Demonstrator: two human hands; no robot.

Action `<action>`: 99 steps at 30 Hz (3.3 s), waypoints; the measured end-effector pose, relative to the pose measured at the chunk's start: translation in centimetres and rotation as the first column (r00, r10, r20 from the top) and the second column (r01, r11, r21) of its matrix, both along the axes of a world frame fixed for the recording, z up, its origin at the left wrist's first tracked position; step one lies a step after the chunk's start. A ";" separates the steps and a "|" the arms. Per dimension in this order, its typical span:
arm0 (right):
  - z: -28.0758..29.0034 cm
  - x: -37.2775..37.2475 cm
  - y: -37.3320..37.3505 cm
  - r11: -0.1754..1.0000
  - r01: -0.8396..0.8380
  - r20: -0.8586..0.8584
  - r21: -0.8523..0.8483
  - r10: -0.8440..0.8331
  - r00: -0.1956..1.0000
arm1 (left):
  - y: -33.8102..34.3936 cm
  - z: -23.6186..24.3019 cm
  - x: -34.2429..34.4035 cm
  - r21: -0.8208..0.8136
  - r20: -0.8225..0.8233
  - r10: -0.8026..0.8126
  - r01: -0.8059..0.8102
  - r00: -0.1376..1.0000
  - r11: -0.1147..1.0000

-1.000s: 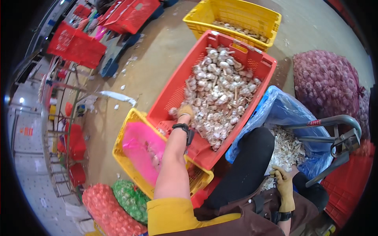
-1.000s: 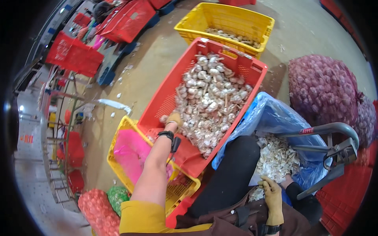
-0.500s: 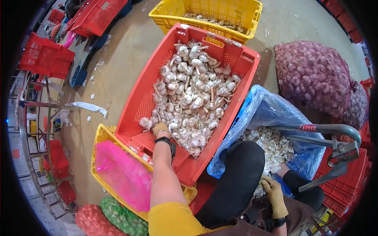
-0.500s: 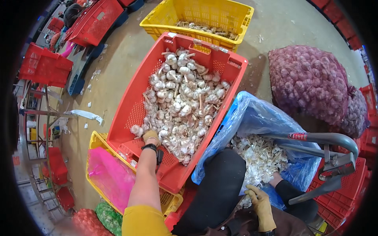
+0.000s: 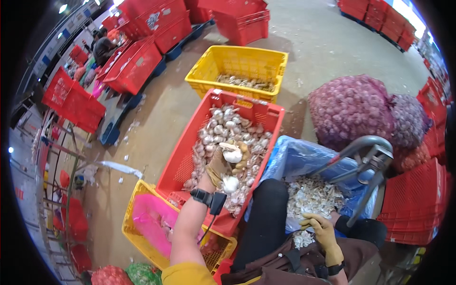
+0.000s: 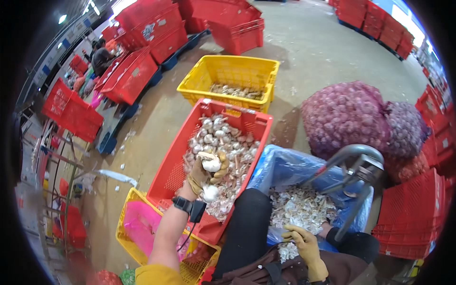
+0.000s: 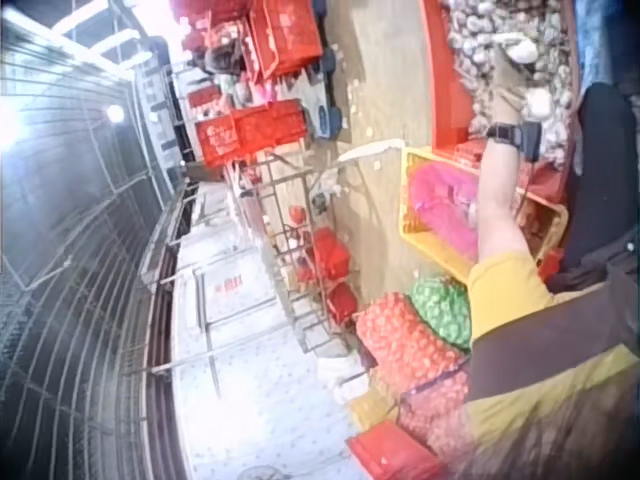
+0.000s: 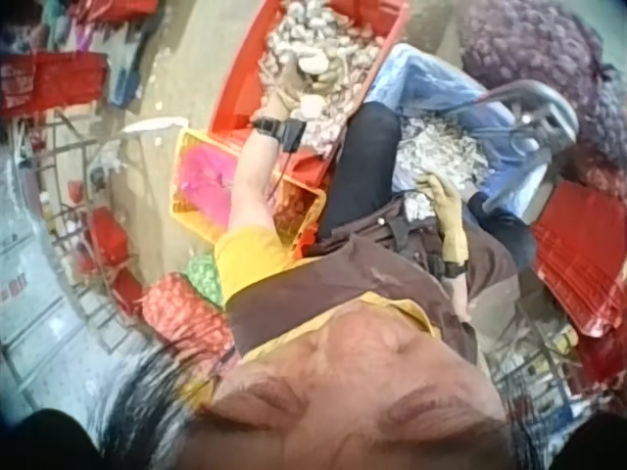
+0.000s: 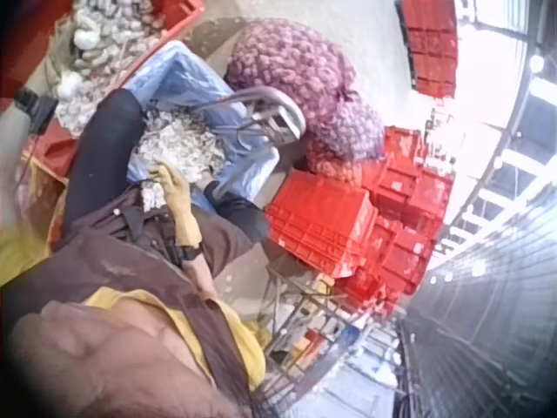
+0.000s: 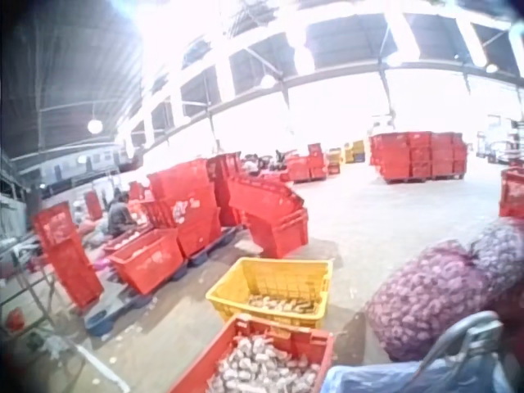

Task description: Using a manual lever-operated slicer to slice garlic bulbs into a container.

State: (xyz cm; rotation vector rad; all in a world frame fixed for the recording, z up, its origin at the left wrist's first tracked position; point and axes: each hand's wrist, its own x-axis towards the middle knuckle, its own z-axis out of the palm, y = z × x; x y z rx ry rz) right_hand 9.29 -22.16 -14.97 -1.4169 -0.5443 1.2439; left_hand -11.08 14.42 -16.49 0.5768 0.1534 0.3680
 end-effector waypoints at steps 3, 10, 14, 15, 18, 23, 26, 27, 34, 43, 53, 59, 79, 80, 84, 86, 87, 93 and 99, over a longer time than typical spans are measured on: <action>0.9 0.1 -1.3 0.998 0.014 0.069 0.066 -0.018 0.997 | -4.2 3.8 4.4 0.091 -0.214 0.187 -0.171 0.959 0.981; 10.0 0.9 0.6 0.952 -0.002 0.624 0.306 -0.199 0.755 | -17.7 9.7 12.1 0.689 -0.450 0.271 0.137 0.851 0.712; 10.2 3.3 -0.2 0.856 0.075 0.568 0.511 -0.401 0.719 | -23.0 10.7 15.7 0.706 -0.269 0.085 0.136 0.959 0.695; 10.5 3.9 -0.8 0.828 0.130 0.502 0.545 -0.447 0.741 | -23.7 11.0 16.6 0.685 -0.229 0.141 0.056 0.963 0.727; 10.3 4.7 -2.7 0.741 0.314 0.198 0.594 -0.513 0.835 | -25.9 13.7 17.8 0.642 -0.179 -0.109 0.200 0.978 0.740; 9.2 5.4 -3.9 0.718 0.430 0.025 0.548 -0.527 0.849 | -25.7 10.8 19.5 0.549 -0.184 -0.280 0.335 0.942 0.766; 7.6 6.2 -4.5 0.766 0.511 -0.167 0.389 -0.487 0.857 | -24.8 9.0 19.5 0.423 -0.211 -0.387 0.441 0.898 0.792; 7.1 6.4 -4.6 0.776 0.506 -0.207 0.377 -0.462 0.862 | -24.9 8.4 19.5 0.476 -0.221 -0.357 0.420 0.907 0.772; 10.3 5.2 -3.3 0.774 0.548 0.226 0.317 -0.623 0.749 | -24.3 6.1 19.7 0.802 -0.200 -0.077 0.209 0.977 0.560; 10.4 9.1 -9.0 0.918 0.398 0.911 -0.002 -0.162 0.378 | -23.7 4.7 20.4 0.427 -0.247 -0.076 0.179 0.966 0.887; 7.5 6.1 -1.4 0.912 0.287 0.588 0.293 -0.408 0.699 | -23.8 5.9 19.6 0.776 -0.256 0.136 0.120 0.957 0.619; 8.4 7.9 -4.4 0.601 0.591 0.204 0.539 -0.773 0.600 | -23.2 5.1 19.8 0.822 -0.271 0.141 0.153 0.952 0.548; 10.2 5.4 -7.0 0.801 0.448 0.521 -0.396 -0.206 0.828 | -23.9 2.2 23.4 0.461 -0.339 0.186 -0.009 0.922 0.887; 10.0 5.5 -7.1 0.803 0.452 0.544 -0.389 -0.196 0.816 | -23.9 2.1 23.4 0.434 -0.334 0.168 -0.007 0.928 0.901; 11.2 5.3 -6.6 0.787 0.457 0.526 -0.415 -0.202 0.826 | -23.4 2.3 23.1 0.312 -0.282 0.115 -0.023 0.952 0.950; 10.7 5.3 -6.6 0.788 0.459 0.530 -0.411 -0.204 0.823 | -23.5 2.4 23.1 0.261 -0.240 0.091 -0.026 0.966 0.965; 10.3 5.3 -6.7 0.794 0.459 0.534 -0.399 -0.206 0.820 | -23.4 2.5 23.2 0.265 -0.228 0.085 -0.023 0.970 0.964; 2.3 8.1 -7.0 0.870 0.434 0.569 -0.232 -0.240 0.786 | -24.1 2.5 24.3 0.253 -0.220 0.121 -0.063 0.968 0.965; 0.7 9.2 -5.7 0.898 0.379 0.830 -0.221 -0.031 0.557 | -23.5 0.8 22.9 0.481 -0.348 0.135 0.053 0.928 0.875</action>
